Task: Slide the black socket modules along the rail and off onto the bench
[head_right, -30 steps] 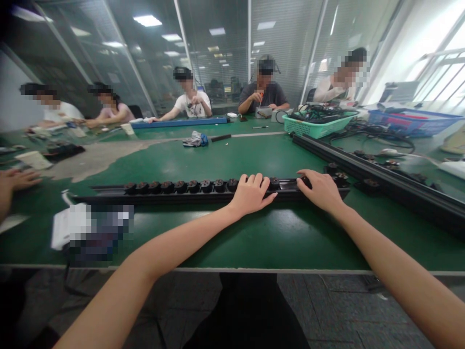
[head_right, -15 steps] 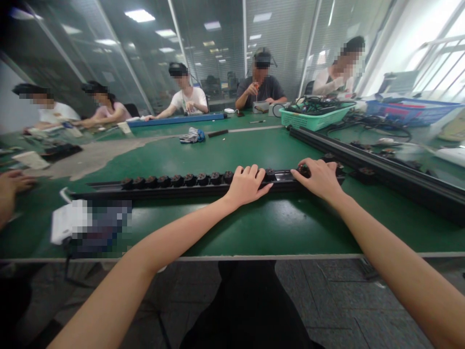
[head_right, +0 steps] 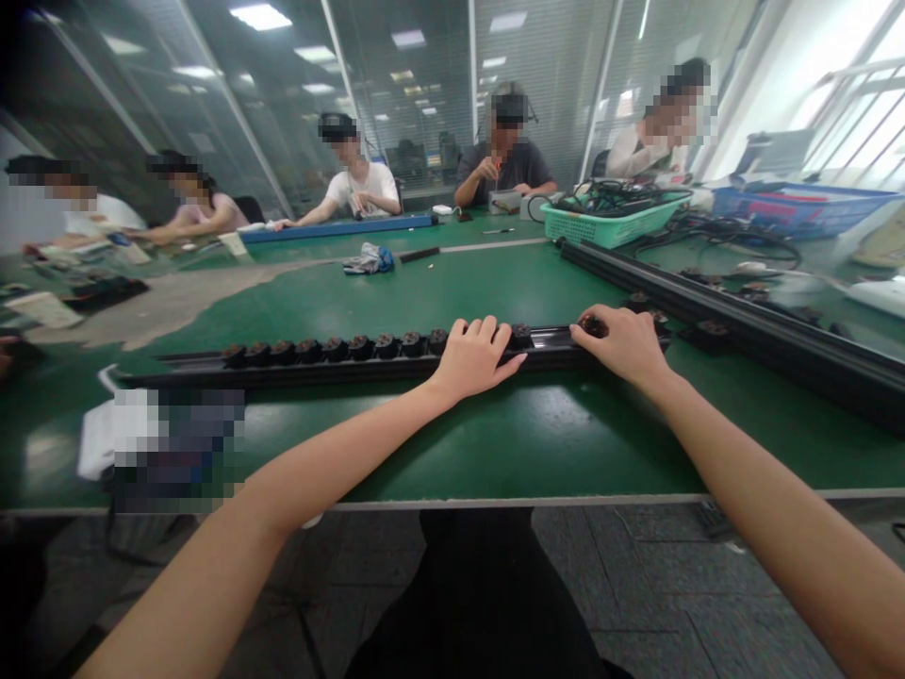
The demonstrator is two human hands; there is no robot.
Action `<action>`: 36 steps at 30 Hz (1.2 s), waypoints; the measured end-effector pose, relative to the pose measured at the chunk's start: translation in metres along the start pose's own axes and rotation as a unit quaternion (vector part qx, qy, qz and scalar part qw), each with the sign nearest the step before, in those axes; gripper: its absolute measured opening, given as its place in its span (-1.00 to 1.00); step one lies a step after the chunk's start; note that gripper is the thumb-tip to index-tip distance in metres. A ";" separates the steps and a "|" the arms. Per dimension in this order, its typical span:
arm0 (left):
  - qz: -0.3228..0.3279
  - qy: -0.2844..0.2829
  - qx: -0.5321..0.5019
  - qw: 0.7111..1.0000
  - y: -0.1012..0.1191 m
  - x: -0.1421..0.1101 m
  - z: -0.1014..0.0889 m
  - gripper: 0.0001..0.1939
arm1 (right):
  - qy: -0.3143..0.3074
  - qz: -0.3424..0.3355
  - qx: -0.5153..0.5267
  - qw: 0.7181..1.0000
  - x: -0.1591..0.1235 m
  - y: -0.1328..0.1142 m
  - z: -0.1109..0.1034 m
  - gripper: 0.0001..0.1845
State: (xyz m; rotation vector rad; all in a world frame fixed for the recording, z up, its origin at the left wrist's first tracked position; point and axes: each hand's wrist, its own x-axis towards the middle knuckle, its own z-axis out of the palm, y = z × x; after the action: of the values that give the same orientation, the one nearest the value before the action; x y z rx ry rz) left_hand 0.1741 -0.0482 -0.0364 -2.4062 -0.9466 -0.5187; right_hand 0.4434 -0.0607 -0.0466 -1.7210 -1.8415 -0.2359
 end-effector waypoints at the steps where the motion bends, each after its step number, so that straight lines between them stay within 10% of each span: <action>1: 0.000 0.000 -0.001 1.000 0.000 0.000 0.000 -0.38 | -0.001 0.002 0.003 1.000 0.000 0.001 0.000 -0.60; 36: -0.002 0.005 -0.006 1.000 -0.001 -0.002 0.003 -0.40 | -0.003 0.045 -0.008 0.999 0.000 0.003 -0.007 -0.57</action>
State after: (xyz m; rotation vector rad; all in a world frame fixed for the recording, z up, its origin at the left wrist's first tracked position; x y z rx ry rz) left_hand 0.1724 -0.0468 -0.0389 -2.4104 -0.9454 -0.5388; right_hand 0.4483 -0.0634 -0.0416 -1.8119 -1.7670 -0.2090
